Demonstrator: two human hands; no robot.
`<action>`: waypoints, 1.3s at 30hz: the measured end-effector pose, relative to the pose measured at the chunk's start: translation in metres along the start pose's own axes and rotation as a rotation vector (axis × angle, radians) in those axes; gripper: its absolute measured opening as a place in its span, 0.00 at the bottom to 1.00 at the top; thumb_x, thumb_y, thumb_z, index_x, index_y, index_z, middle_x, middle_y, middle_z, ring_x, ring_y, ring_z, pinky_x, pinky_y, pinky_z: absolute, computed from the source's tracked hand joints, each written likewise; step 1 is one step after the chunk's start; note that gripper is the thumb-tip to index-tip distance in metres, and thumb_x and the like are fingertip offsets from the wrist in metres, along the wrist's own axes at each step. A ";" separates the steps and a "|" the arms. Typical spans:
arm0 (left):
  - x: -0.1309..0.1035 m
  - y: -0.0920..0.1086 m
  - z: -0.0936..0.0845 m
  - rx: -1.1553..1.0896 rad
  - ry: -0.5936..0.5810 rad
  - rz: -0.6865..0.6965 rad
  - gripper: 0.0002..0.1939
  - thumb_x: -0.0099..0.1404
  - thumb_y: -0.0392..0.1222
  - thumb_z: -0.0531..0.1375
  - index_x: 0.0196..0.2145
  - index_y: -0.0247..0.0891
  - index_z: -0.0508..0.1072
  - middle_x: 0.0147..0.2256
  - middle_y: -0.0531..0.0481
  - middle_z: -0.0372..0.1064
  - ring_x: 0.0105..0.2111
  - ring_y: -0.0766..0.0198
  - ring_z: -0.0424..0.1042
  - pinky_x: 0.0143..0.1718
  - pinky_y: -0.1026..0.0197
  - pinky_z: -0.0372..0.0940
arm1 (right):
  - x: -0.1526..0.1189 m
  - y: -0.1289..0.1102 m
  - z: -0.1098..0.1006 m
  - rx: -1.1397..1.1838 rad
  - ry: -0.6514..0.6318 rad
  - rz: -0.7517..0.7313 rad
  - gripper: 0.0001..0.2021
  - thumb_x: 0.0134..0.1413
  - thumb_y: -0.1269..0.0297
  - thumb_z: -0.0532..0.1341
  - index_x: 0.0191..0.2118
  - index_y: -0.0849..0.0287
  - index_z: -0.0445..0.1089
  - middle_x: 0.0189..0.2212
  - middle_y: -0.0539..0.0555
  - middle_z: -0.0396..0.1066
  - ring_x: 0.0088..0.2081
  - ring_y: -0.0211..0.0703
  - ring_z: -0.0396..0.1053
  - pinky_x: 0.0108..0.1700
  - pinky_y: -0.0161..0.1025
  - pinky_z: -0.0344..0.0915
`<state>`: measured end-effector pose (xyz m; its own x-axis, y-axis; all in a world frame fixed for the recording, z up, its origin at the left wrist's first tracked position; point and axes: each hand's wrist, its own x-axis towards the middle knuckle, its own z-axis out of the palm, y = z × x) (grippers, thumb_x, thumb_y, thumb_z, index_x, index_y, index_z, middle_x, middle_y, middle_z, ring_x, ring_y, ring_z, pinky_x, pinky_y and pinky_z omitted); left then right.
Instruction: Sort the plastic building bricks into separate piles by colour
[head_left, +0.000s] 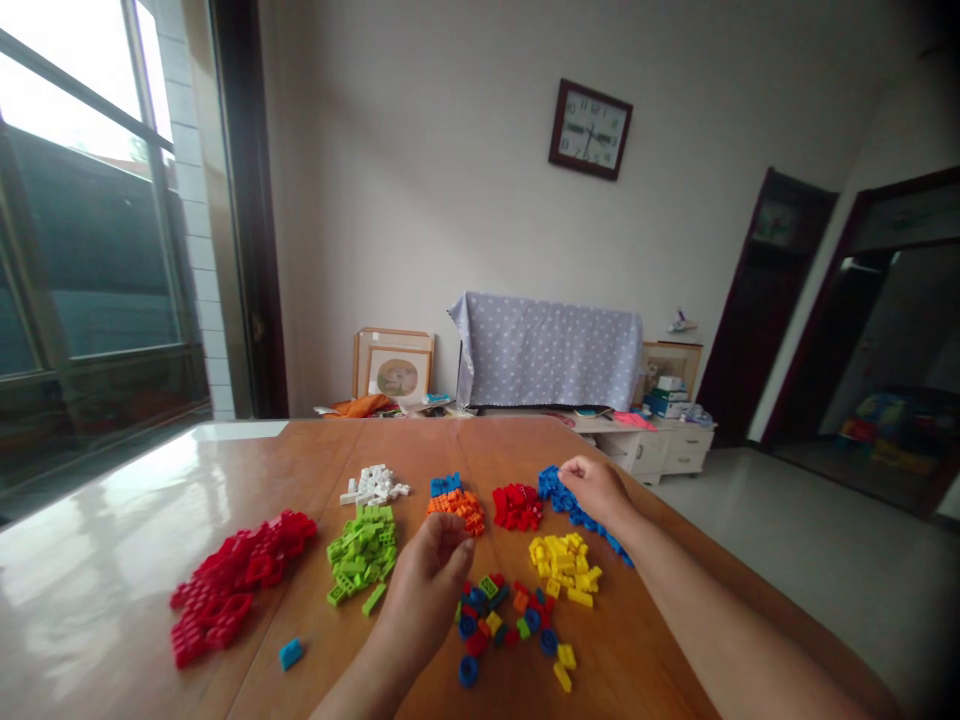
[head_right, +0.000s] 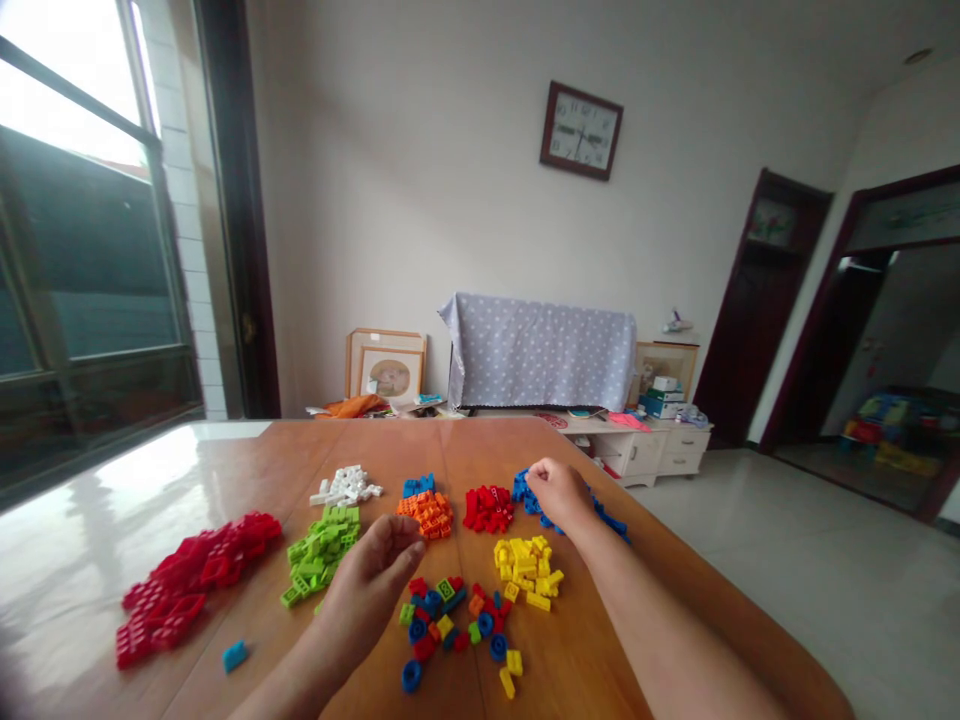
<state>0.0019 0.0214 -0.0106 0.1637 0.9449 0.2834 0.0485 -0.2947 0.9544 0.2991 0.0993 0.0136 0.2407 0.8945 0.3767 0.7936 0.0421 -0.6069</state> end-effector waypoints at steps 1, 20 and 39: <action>0.001 0.001 -0.001 0.013 0.008 0.003 0.14 0.64 0.50 0.59 0.39 0.37 0.68 0.34 0.49 0.70 0.33 0.63 0.69 0.33 0.65 0.63 | 0.010 0.010 -0.003 -0.026 0.015 0.020 0.09 0.54 0.59 0.60 0.32 0.57 0.75 0.26 0.50 0.75 0.29 0.39 0.69 0.31 0.32 0.57; 0.004 -0.009 -0.013 0.399 0.052 0.027 0.08 0.64 0.42 0.56 0.37 0.37 0.72 0.31 0.51 0.72 0.32 0.64 0.69 0.31 0.65 0.59 | -0.018 -0.002 0.005 0.094 -0.126 -0.132 0.10 0.56 0.59 0.56 0.33 0.57 0.73 0.26 0.49 0.74 0.29 0.40 0.68 0.31 0.33 0.59; -0.012 -0.002 -0.015 0.977 -0.321 0.064 0.10 0.52 0.35 0.59 0.32 0.44 0.76 0.38 0.45 0.71 0.39 0.53 0.69 0.34 0.59 0.56 | -0.113 -0.093 0.040 -0.260 -0.609 -0.504 0.09 0.54 0.63 0.62 0.39 0.51 0.78 0.35 0.51 0.74 0.35 0.41 0.69 0.33 0.36 0.50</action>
<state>-0.0148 0.0123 -0.0146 0.4430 0.8829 0.1556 0.7866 -0.4661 0.4049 0.1758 0.0120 -0.0001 -0.4635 0.8833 0.0700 0.8471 0.4649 -0.2577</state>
